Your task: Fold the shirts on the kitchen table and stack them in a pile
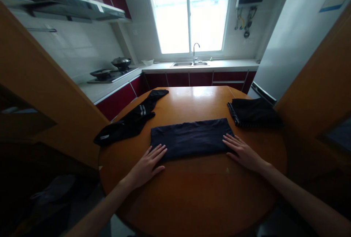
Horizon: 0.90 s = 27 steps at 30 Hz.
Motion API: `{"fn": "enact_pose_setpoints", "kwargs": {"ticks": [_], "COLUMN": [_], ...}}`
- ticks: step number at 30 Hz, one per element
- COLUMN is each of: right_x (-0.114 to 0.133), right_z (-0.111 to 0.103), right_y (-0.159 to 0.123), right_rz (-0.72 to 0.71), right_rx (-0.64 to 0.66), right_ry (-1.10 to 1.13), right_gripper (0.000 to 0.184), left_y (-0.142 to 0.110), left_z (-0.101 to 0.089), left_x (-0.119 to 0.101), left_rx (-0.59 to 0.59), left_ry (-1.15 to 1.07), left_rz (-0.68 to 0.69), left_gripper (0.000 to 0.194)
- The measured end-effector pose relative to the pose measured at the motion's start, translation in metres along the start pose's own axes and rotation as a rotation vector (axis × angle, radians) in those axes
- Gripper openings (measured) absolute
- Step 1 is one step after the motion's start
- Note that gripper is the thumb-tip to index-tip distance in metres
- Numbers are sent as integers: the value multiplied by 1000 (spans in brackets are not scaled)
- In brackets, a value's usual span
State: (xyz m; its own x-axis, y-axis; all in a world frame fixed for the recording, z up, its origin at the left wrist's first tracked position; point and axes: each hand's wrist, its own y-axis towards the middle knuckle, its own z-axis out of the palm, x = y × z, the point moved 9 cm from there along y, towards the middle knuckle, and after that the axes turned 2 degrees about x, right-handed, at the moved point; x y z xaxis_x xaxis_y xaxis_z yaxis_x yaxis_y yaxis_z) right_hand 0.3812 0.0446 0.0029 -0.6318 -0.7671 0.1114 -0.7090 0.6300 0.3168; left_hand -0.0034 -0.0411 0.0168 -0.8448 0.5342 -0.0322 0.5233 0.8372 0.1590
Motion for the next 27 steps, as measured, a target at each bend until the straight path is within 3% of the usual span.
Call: {"fn": "enact_pose_setpoints", "kwargs": {"ticks": [3,6,10,13,17,21,27], "right_x": [-1,-5,-18,-28,-30,-28,-31], "right_z": [-5,-5,-5,-7,-15,-43,-105], "right_y": [1,2,3,2,-1,-6,-3], "right_rz": [-82,-140,-61,37,52,114,324], "right_rx": [4,40,36,18,-9,-75,-136], "right_ry": [-43,-67,-64,-5,144,447,898], "right_gripper": [51,58,52,47,43,32,31], "left_y": [5,9,11,14,14,11,19], "left_z": [-11,-15,-13,-8,-12,-42,-125], "left_x": [-10,-16,-13,-3,7,6,24], "left_rx": [-2,68,97,19,-110,-97,-2], "left_ry": [21,22,-6,-47,-129,-284,-508], "left_rz": [76,144,115,67,41,-9,-259], "left_gripper": [55,65,77,68,49,43,32]}}
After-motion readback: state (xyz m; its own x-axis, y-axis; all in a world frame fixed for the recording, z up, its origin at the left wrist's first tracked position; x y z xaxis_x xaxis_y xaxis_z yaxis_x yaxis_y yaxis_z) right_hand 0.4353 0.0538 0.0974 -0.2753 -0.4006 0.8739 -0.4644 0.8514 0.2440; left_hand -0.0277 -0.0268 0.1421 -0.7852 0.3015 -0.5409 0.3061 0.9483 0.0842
